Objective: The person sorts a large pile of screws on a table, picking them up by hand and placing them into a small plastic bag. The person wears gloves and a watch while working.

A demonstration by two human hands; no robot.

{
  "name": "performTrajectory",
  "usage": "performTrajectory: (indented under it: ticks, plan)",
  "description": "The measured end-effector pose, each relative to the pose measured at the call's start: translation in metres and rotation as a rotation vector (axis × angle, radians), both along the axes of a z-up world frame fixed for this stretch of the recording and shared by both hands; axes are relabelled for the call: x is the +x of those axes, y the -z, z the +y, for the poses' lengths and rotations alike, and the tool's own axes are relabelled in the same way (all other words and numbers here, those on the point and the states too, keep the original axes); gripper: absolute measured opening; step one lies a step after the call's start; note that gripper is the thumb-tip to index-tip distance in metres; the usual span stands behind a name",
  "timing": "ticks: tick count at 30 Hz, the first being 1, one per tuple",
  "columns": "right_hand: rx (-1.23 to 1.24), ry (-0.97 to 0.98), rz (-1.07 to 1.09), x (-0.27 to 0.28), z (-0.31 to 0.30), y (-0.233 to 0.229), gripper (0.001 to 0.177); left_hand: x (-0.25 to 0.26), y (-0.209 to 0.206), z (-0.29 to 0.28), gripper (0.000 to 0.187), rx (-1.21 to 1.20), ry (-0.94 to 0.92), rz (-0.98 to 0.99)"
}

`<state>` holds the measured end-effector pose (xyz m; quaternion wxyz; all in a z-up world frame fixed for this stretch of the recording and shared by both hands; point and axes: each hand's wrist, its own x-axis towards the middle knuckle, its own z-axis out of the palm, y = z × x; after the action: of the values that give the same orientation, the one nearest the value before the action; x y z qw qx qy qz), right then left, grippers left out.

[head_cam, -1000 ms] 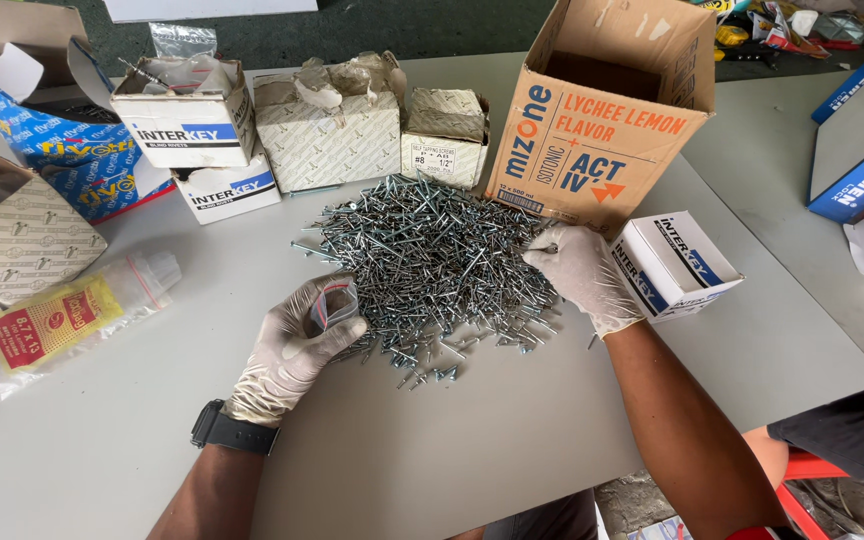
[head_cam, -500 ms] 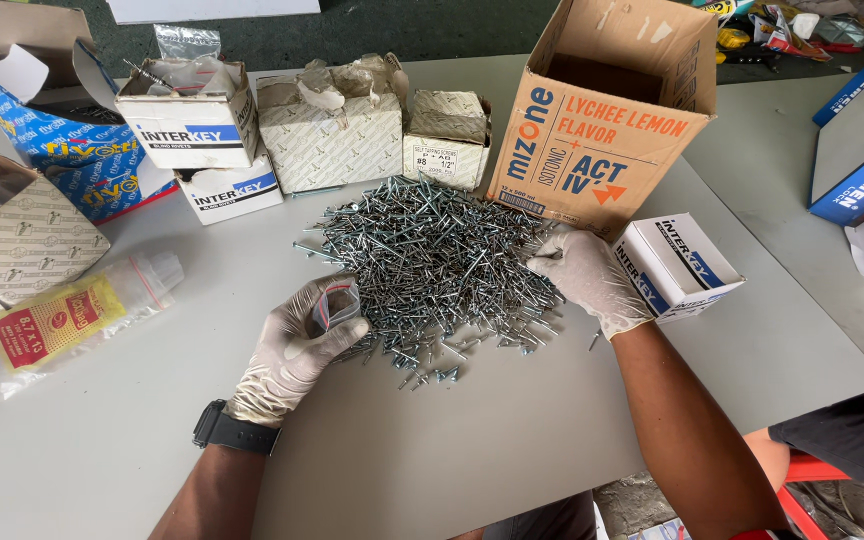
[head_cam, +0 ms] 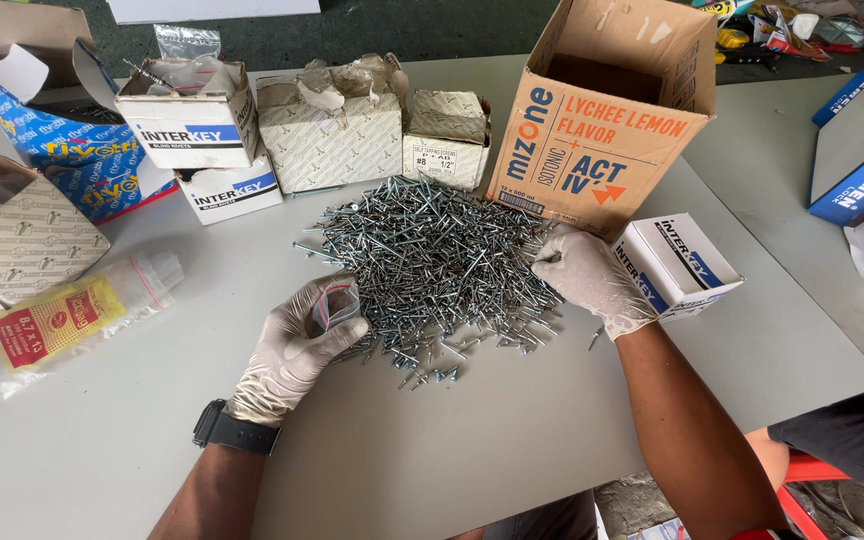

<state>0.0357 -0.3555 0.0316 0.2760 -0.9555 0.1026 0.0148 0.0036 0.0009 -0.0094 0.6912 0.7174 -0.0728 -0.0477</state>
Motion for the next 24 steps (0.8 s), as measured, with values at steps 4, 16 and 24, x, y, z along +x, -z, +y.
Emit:
performTrajectory:
  ticks: [4,16,24]
  plan:
    - [0.201,0.046,-0.074,-0.002,-0.002,0.003,0.025,0.0,-0.001,-0.001,0.051,-0.003,-0.004,0.002]
    - [1.355,0.018,0.032,0.037,-0.047,0.043,0.038,-0.002,-0.004,-0.003,0.049,0.021,-0.006,-0.01]
    - [-0.037,0.04,0.009,0.012,-0.016,0.018,0.024,0.0,-0.003,-0.001,0.049,0.01,0.003,0.006]
